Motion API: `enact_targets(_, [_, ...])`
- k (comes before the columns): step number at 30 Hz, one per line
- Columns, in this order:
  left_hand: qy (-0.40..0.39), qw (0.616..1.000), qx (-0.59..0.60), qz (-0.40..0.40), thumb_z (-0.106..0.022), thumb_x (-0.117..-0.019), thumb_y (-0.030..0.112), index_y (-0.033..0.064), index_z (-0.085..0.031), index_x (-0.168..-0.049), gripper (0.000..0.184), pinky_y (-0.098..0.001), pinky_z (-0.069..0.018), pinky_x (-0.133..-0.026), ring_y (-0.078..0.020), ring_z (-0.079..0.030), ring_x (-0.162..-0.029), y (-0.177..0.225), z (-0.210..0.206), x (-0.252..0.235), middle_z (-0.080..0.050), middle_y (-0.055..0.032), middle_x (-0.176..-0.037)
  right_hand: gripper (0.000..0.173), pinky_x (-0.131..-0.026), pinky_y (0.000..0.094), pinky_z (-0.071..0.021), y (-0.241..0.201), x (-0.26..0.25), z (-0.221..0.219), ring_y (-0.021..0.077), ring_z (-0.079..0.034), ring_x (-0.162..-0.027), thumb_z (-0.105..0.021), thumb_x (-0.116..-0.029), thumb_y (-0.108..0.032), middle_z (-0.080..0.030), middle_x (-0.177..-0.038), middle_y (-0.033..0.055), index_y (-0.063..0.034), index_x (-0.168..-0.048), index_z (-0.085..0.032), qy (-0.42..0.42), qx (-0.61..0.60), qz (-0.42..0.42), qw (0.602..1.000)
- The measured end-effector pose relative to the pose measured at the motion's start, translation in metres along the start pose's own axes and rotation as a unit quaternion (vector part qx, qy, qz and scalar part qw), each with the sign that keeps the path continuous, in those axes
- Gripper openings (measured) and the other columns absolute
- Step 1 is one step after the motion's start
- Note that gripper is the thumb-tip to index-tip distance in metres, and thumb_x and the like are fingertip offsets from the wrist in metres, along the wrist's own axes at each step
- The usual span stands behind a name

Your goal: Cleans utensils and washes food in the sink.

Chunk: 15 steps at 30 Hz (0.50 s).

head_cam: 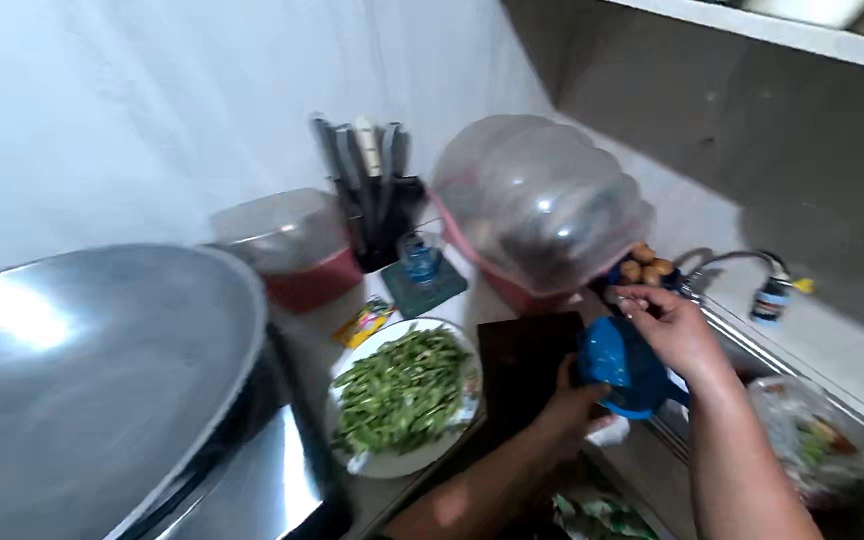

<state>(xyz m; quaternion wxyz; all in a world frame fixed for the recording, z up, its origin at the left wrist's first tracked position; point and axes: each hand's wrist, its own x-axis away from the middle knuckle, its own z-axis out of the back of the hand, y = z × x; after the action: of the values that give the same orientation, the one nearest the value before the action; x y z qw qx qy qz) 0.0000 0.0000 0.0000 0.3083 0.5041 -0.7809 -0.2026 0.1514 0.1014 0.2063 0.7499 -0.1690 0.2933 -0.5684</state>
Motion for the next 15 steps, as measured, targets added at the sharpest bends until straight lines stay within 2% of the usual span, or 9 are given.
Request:
enact_targets(2, [0.013, 1.0, -0.027, -0.006, -0.076, -0.0927, 0.033, 0.0531, -0.02, -0.156, 0.087, -0.0641, -0.06, -0.085, -0.0426, -0.068, -0.111, 0.011, -0.007, 0.001, -0.056, -0.0146, -0.145, 0.027, -0.066, 0.0373, -0.0583, 0.097, 0.016, 0.034, 0.01, -0.066, -0.079, -0.058, -0.1012, -0.046, -0.07, -0.098, -0.0061, -0.0338, -0.122, -0.07, 0.023, 0.007, -0.081, 0.996])
enact_targets(4, [0.026, 0.999, -0.046, -0.009, -0.078, -0.0917, 0.032, 0.0538, -0.019, -0.155, 0.089, -0.0652, -0.0599, -0.085, -0.0438, -0.068, -0.11, 0.017, -0.017, -0.003, -0.056, -0.0149, -0.146, 0.03, -0.064, 0.0441, -0.0587, 0.194, 0.034, 0.043, 0.0148, -0.067, -0.074, -0.057, -0.1, -0.051, -0.071, -0.093, -0.0023, -0.0296, -0.115, -0.071, 0.018, 0.031, -0.168, 0.985])
enact_targets(6, [0.028, 0.998, -0.059, -0.004, -0.079, -0.0908, 0.032, 0.0538, -0.019, -0.156, 0.091, -0.0661, -0.0597, -0.085, -0.0443, -0.068, -0.111, 0.015, -0.027, -0.013, -0.056, -0.0153, -0.145, 0.037, -0.065, 0.052, -0.0596, 0.281, 0.044, 0.027, 0.0216, -0.069, -0.073, -0.057, -0.097, -0.058, -0.073, -0.093, 0.0032, -0.0273, -0.114, -0.071, -0.003, 0.034, -0.248, 0.968])
enact_targets(8, [0.026, 0.998, -0.065, 0.001, -0.08, -0.0901, 0.034, 0.0532, -0.019, -0.156, 0.092, -0.067, -0.0594, -0.085, -0.0446, -0.068, -0.111, 0.005, -0.035, -0.026, -0.056, -0.0154, -0.145, 0.046, -0.067, 0.0553, -0.0597, 0.35, 0.044, 0.0, 0.0257, -0.07, -0.073, -0.054, -0.0965, -0.063, -0.073, -0.093, 0.0069, -0.026, -0.119, -0.07, -0.005, 0.001, -0.299, 0.954])
enact_targets(10, [0.023, 0.997, -0.071, 0.005, -0.079, -0.0904, 0.035, 0.0509, -0.019, -0.157, 0.091, -0.0658, -0.0601, -0.084, -0.0435, -0.069, -0.109, -0.009, -0.044, -0.04, -0.058, -0.0154, -0.144, 0.055, -0.061, 0.0556, -0.0585, 0.399, 0.029, -0.024, 0.0267, -0.068, -0.068, -0.049, -0.0965, -0.069, -0.071, -0.088, 0.0087, -0.026, -0.124, -0.068, 0.018, -0.067, -0.318, 0.946])
enact_targets(12, [0.022, 0.998, -0.066, 0.01, -0.079, -0.0908, 0.036, 0.0504, -0.02, -0.157, 0.089, -0.0648, -0.0604, -0.084, -0.0428, -0.069, -0.108, -0.024, -0.059, -0.051, -0.059, -0.0156, -0.141, 0.064, -0.056, 0.0533, -0.0581, 0.413, 0.005, -0.029, 0.0262, -0.066, -0.064, -0.041, -0.0968, -0.074, -0.068, -0.083, 0.0089, -0.0218, -0.127, -0.063, 0.026, -0.166, -0.333, 0.928])
enact_targets(14, [0.027, 0.998, -0.06, 0.008, -0.078, -0.0903, 0.039, 0.05, -0.019, -0.158, 0.091, -0.0636, -0.0607, -0.084, -0.0414, -0.069, -0.11, -0.043, -0.07, -0.064, -0.061, -0.0146, -0.141, 0.071, -0.055, 0.0476, -0.0574, 0.42, -0.026, -0.027, 0.0231, -0.064, -0.063, -0.036, -0.0954, -0.078, -0.066, -0.081, 0.0072, -0.0175, -0.122, -0.063, 0.021, -0.264, -0.342, 0.901])
enact_targets(15, [0.034, 0.998, -0.052, -0.003, -0.079, -0.0895, 0.04, 0.0494, -0.019, -0.158, 0.092, -0.0636, -0.061, -0.083, -0.041, -0.069, -0.11, -0.055, -0.073, -0.072, -0.061, -0.0146, -0.14, 0.076, -0.056, 0.0462, -0.0571, 0.437, -0.046, -0.028, 0.0224, -0.064, -0.064, -0.034, -0.0933, -0.081, -0.067, -0.083, 0.007, -0.0173, -0.121, -0.063, 0.005, -0.314, -0.334, 0.889])
